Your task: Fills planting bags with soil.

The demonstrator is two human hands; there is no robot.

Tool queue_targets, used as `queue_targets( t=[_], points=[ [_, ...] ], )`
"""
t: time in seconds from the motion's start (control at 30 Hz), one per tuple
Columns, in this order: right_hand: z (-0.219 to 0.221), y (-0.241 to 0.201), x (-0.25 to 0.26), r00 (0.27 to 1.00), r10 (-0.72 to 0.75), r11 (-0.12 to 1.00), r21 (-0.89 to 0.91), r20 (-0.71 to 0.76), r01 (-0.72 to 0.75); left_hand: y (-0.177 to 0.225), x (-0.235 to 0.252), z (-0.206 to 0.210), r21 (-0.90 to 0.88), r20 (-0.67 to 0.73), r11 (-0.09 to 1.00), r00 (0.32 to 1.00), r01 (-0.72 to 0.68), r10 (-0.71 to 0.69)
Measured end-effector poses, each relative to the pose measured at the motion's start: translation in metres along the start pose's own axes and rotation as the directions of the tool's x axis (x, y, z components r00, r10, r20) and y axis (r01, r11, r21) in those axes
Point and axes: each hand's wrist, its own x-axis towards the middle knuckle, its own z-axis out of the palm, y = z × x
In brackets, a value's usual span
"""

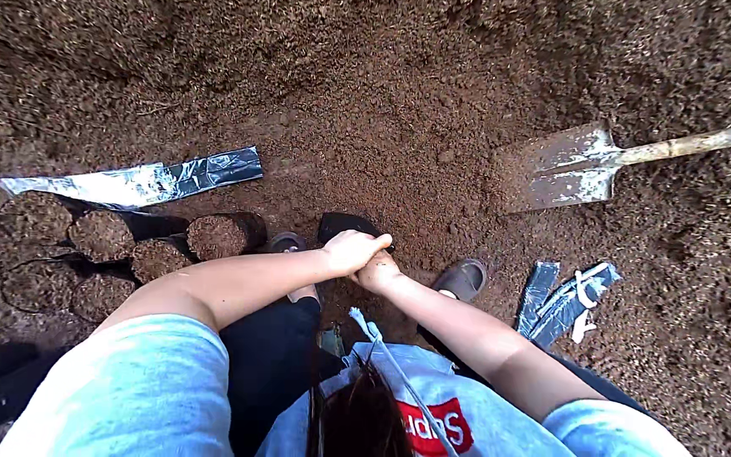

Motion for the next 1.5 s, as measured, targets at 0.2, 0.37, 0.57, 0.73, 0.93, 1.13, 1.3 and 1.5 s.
queue_targets(
  t=[0.2,0.37,0.57,0.73,0.93,1.13,1.3,1.5],
  points=[
    [-0.042,0.026,0.002,0.973,-0.192,0.981,-0.056,-0.128,0.186,0.007,0.006,-0.041,0.158,-0.156,0.984,0.986,0.085,-0.06],
    [-0.072,0.072,-0.02,0.727,-0.291,0.845,0.189,-0.621,0.5,-0.005,-0.008,-0.077,0.119,-0.382,0.973,0.913,0.2,-0.141],
    [0.067,0.142,0.01,0.947,0.084,-0.395,0.883,0.309,-0.253,-0.003,0.002,-0.071,0.309,-0.306,0.94,0.951,0.144,-0.045],
    [0.037,0.128,0.053,0.956,0.114,-0.816,0.574,0.269,-0.064,0.004,0.015,-0.08,0.309,-0.03,0.922,0.972,0.231,-0.234],
    [-0.022,0.137,0.094,0.942,0.319,-0.907,0.32,0.099,0.274,0.017,0.029,-0.086,0.098,0.067,0.965,0.966,0.243,-0.25],
    [-0.067,0.15,0.161,0.912,0.409,-0.908,0.109,0.025,0.404,0.033,0.037,-0.091,-0.095,0.023,0.979,0.983,0.183,-0.181],
    [-0.116,0.149,0.197,0.885,0.459,-0.874,0.142,-0.08,0.466,0.024,0.051,-0.095,-0.29,-0.138,0.947,0.974,0.135,-0.181],
    [-0.174,0.163,0.158,0.874,0.166,-0.814,0.437,-0.456,0.382,0.024,0.065,-0.126,-0.421,-0.231,0.886,0.921,0.196,-0.314]
  ],
)
